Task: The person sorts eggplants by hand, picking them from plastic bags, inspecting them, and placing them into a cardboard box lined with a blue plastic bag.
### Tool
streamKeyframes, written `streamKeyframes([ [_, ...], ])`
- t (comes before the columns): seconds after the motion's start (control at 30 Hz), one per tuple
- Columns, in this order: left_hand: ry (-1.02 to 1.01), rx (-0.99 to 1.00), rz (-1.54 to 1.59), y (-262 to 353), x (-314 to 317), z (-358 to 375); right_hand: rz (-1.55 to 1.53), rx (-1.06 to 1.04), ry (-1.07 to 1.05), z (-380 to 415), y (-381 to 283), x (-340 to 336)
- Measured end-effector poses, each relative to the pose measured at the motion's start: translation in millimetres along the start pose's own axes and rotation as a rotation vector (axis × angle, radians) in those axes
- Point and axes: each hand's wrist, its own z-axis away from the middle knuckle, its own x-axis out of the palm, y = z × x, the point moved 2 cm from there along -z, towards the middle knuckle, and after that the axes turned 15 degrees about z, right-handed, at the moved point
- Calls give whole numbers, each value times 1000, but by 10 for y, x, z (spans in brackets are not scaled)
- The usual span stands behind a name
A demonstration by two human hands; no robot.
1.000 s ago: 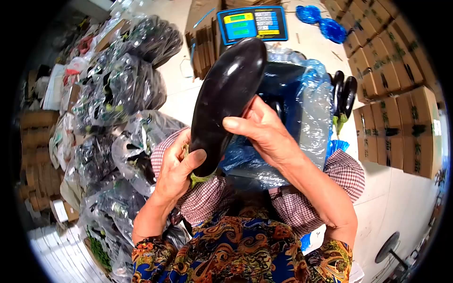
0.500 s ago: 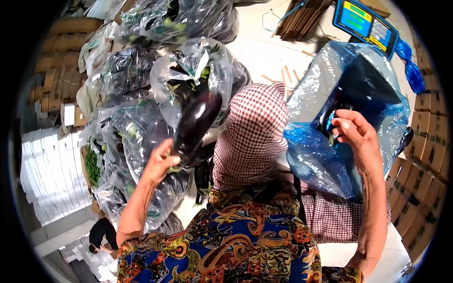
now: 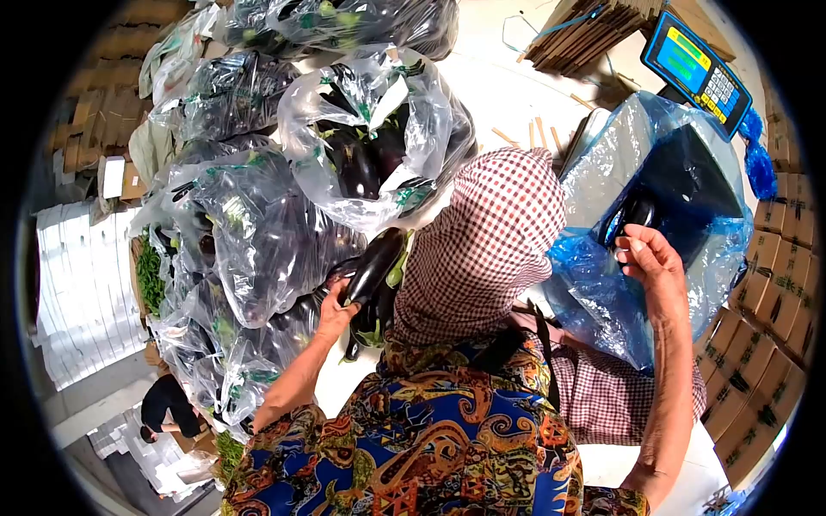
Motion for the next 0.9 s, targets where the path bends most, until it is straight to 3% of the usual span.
streamKeyframes([
  [0.07, 50, 193, -161, 13, 69, -70, 0, 1, 9, 42, -4, 6],
  [0.13, 49, 369, -289, 625, 209, 189, -10, -32, 67, 130, -72, -3],
  [0.23, 9, 473, -327, 1405, 376, 511, -59, -154, 110, 239, -265, -11],
  [0.37, 86, 969, -345, 2264, 646, 690, -55, -320, 125, 448, -639, 142],
  [0.5, 44, 1413, -371, 3150, 1009, 730, -252, -566, -149, 578, -1143, 544],
  [0.57, 7, 1613, -427, 3418, 1287, 747, -553, -601, -264, 574, -1244, 721],
  [0.63, -62, 1706, -471, 3591, 1585, 799, -690, -460, -165, 699, -1280, 719],
  [0.7, -125, 1654, -501, 3727, 1754, 882, -843, -531, -275, 635, -1311, 612],
  [0.8, -526, 1186, -430, 3961, 1770, 914, -910, -532, -223, 602, -1119, 462],
  [0.9, -772, 829, -332, 4021, 1825, 763, -957, -544, -273, 542, -952, 366],
])
